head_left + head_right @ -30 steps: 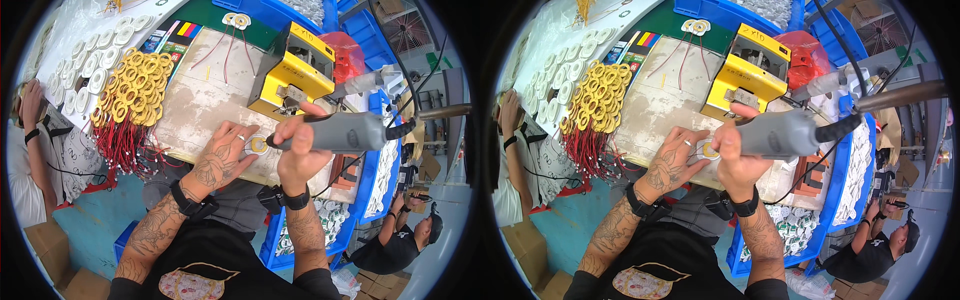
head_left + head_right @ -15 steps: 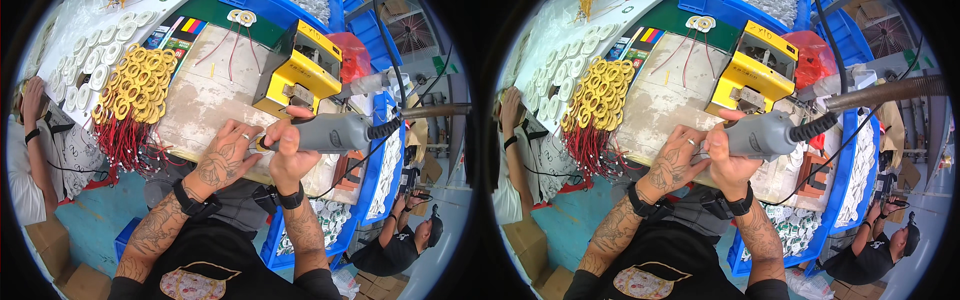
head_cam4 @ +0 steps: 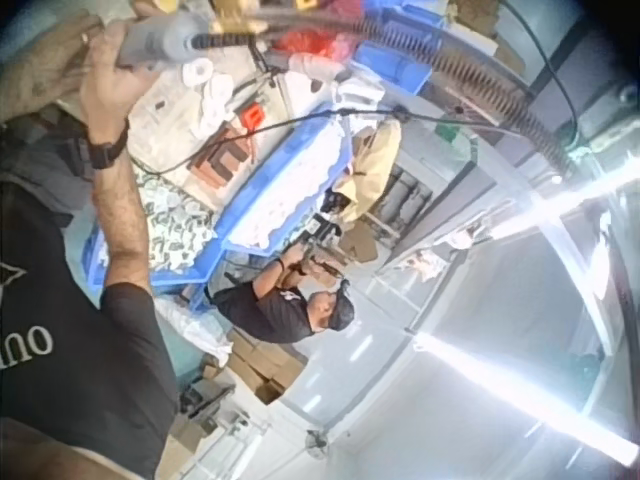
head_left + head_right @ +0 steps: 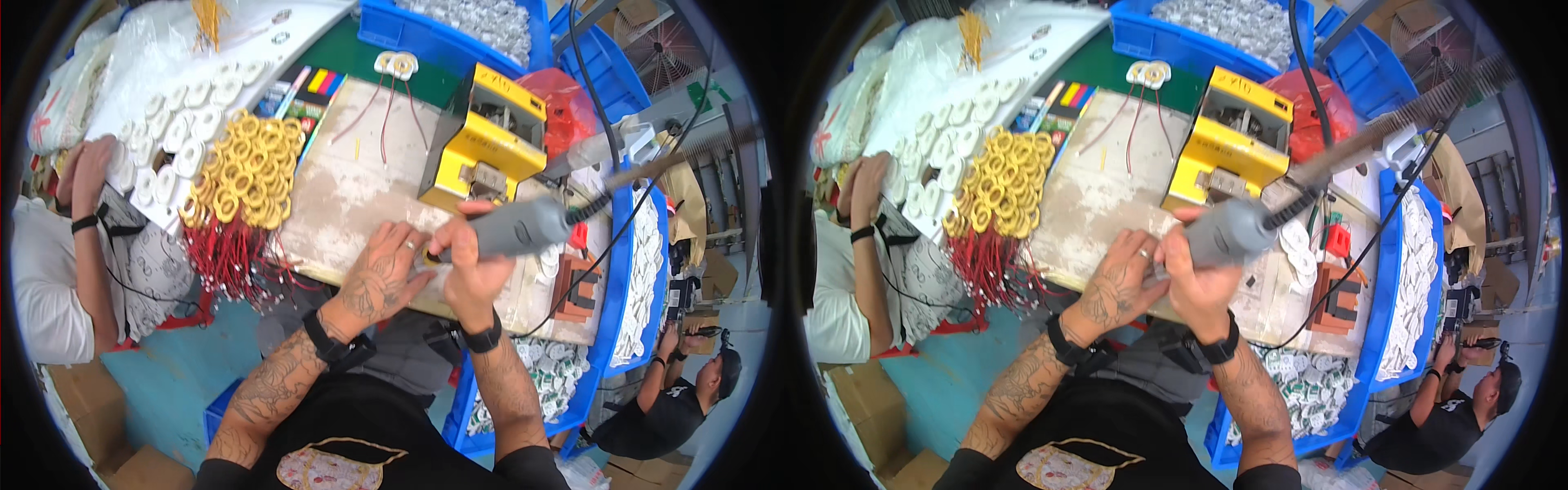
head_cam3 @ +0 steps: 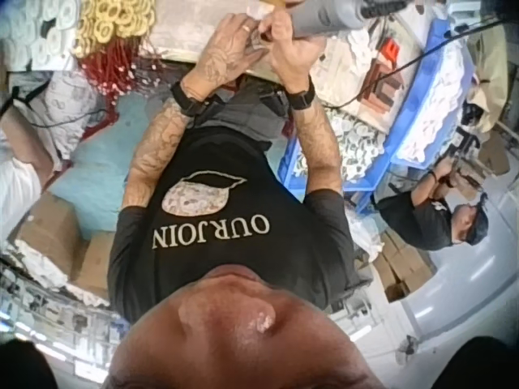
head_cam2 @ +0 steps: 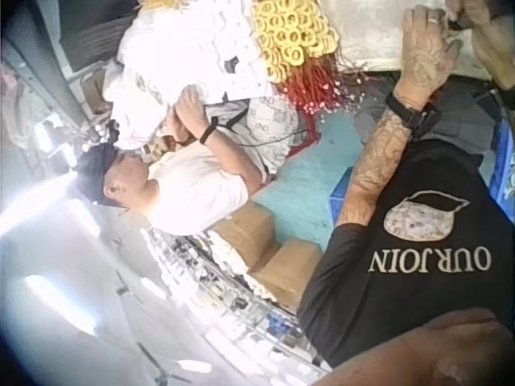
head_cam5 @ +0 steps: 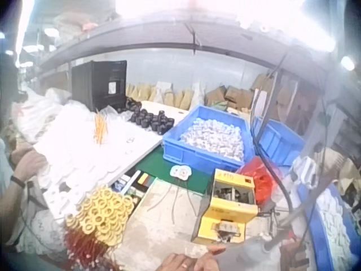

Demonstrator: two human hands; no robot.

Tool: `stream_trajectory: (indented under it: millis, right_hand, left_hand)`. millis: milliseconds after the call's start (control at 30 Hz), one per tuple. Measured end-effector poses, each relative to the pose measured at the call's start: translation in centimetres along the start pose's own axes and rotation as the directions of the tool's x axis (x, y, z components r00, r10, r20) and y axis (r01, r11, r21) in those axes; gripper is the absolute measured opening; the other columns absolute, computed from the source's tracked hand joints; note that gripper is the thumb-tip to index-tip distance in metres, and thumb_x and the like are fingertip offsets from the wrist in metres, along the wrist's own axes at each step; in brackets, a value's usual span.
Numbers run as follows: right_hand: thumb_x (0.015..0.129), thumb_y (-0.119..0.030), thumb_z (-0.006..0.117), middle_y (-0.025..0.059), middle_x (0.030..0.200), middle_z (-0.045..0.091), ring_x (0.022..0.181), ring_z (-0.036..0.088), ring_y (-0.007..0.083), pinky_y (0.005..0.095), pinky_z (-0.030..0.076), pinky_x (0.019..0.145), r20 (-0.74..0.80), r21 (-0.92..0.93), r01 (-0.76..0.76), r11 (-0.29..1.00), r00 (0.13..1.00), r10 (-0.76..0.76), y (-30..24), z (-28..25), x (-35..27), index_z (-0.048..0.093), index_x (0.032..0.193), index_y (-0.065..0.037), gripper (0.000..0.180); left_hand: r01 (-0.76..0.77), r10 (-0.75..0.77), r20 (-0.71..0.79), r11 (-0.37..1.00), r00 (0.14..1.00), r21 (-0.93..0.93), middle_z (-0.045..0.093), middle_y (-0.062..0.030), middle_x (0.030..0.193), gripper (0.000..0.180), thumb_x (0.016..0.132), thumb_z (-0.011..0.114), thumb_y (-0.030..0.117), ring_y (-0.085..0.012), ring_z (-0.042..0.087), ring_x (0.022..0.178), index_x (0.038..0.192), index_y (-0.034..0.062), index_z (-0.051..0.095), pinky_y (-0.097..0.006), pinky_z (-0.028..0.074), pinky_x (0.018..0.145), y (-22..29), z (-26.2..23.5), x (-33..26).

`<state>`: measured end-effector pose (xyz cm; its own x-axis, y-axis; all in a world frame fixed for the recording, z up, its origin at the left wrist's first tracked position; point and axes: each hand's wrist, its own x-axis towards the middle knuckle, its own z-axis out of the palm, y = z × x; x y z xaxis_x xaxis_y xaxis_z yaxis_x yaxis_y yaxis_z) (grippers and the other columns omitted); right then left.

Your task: Soldering or applying adhesive to wires and white circular components at a workbench in a factory setting.

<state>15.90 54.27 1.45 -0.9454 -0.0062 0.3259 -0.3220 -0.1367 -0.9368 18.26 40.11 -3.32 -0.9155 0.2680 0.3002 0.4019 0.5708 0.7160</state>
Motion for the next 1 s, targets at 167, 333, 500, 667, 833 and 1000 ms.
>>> stream_trajectory:
  millis: [167, 333, 500, 667, 833, 1000]
  right_hand:
    - [0.103, -0.045, 0.071, 0.0049, 0.079, 0.058, 0.062, 0.052, 0.0177, 0.0326, 0.046, 0.057, -0.23, 0.084, 0.28, 0.956, 0.939, -0.255, -5.5, -2.1, -2.5, 0.044, 0.144, -0.011, 0.059]
    - [0.095, -0.062, 0.074, 0.0051, 0.071, 0.051, 0.055, 0.048, 0.0149, 0.0296, 0.043, 0.049, -0.29, -0.039, 0.23, 0.972, 0.929, -0.231, -8.5, -3.5, -4.8, 0.045, 0.129, -0.006, 0.072]
    - [0.094, -0.053, 0.08, 0.0096, 0.074, 0.058, 0.063, 0.063, 0.0252, 0.0366, 0.053, 0.06, -0.203, -0.038, 0.115, 0.993, 0.972, -0.12, -7.1, -5.0, -7.0, 0.047, 0.129, 0.0, 0.072]
    - [0.095, -0.049, 0.079, 0.0085, 0.082, 0.057, 0.075, 0.058, 0.02, 0.0322, 0.05, 0.068, -0.313, -0.212, 0.099, 0.972, 0.935, -0.164, -6.0, -6.9, -6.7, 0.047, 0.141, 0.005, 0.078]
    - [0.094, -0.051, 0.078, 0.0086, 0.087, 0.058, 0.08, 0.057, 0.0183, 0.0326, 0.048, 0.073, -0.347, -0.26, 0.115, 0.959, 0.915, -0.204, -6.6, -6.0, -4.4, 0.042, 0.15, 0.007, 0.089]
    - [0.095, -0.045, 0.078, 0.0122, 0.091, 0.062, 0.08, 0.059, 0.0214, 0.0348, 0.048, 0.076, -0.271, -0.302, 0.189, 0.935, 0.923, -0.274, -5.6, -4.4, -2.8, 0.041, 0.15, 0.007, 0.085]
  left_hand:
    - [0.119, -0.149, -0.198, 0.981, 0.969, -0.155, 0.071, -0.0149, 0.107, 0.045, 0.087, 0.087, 0.025, -0.0265, 0.071, 0.097, 0.119, 0.0005, 0.068, -0.038, 0.058, 0.086, -1.7, -3.8, 2.6]
    - [0.304, -0.295, -0.405, 0.952, 0.865, -0.043, 0.074, -0.023, 0.108, 0.057, 0.088, 0.081, 0.043, -0.0361, 0.072, 0.104, 0.117, -0.004, 0.067, -0.045, 0.057, 0.09, -7.6, -6.8, 14.9]
    - [0.521, -0.287, -0.577, 0.802, 0.765, 0.293, 0.066, -0.0224, 0.119, 0.075, 0.084, 0.078, 0.057, -0.0418, 0.061, 0.114, 0.124, -0.0038, 0.061, -0.055, 0.05, 0.098, -13.3, -6.9, 23.8]
    - [0.21, -0.089, -0.651, 0.971, 0.754, 0.111, 0.062, -0.0198, 0.128, 0.065, 0.091, 0.078, 0.049, -0.0392, 0.056, 0.122, 0.131, 0.0011, 0.06, -0.051, 0.046, 0.105, -5.8, -3.4, 22.2]
    - [-0.152, -0.084, -0.258, 0.62, 0.962, -0.769, 0.07, -0.0117, 0.102, 0.015, 0.107, 0.059, 0.012, -0.0159, 0.065, 0.094, 0.105, 0.0003, 0.069, -0.036, 0.055, 0.08, 10.4, -12.4, 5.1]
    - [-0.807, -0.275, -0.797, 0.106, 0.537, -0.58, 0.077, -0.0108, 0.081, 0.02, 0.089, 0.087, 0.011, -0.0159, 0.066, 0.071, 0.076, 0.0065, 0.072, -0.024, 0.055, 0.064, 20.1, -14.3, 0.2]
